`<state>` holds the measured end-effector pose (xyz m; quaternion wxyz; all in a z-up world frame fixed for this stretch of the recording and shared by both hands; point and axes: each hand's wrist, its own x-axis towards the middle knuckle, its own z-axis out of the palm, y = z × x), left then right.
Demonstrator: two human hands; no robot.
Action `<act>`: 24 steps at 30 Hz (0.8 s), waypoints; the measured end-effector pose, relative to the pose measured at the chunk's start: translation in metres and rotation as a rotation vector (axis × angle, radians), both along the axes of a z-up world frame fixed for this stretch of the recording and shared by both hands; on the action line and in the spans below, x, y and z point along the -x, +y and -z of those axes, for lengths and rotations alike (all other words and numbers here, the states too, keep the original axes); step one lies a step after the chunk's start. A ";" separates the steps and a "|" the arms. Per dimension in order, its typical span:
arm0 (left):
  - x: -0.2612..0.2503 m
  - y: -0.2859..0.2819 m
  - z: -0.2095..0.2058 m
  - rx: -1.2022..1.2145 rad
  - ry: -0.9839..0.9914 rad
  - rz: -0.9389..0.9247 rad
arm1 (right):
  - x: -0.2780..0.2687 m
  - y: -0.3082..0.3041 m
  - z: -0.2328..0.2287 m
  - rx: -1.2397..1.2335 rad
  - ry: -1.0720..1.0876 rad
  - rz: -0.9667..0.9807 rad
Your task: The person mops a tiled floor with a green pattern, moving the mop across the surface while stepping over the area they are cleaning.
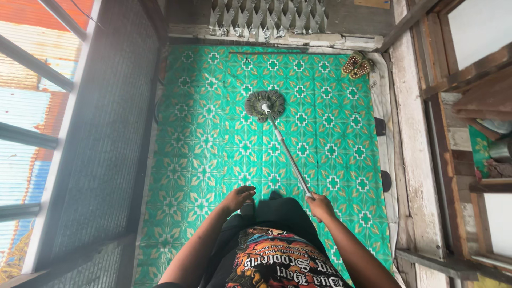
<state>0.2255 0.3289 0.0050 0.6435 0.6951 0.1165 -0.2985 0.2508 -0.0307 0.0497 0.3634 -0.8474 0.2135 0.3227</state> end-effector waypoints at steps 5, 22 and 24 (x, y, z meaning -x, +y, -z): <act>0.057 -0.025 0.003 -0.017 0.013 0.063 | 0.091 -0.016 0.000 0.016 0.023 -0.035; 0.363 -0.134 -0.004 0.110 -0.013 0.158 | 0.422 -0.101 -0.037 -0.040 0.073 -0.038; 0.389 -0.142 -0.001 0.074 0.019 0.148 | 0.455 -0.105 -0.037 0.024 0.127 -0.068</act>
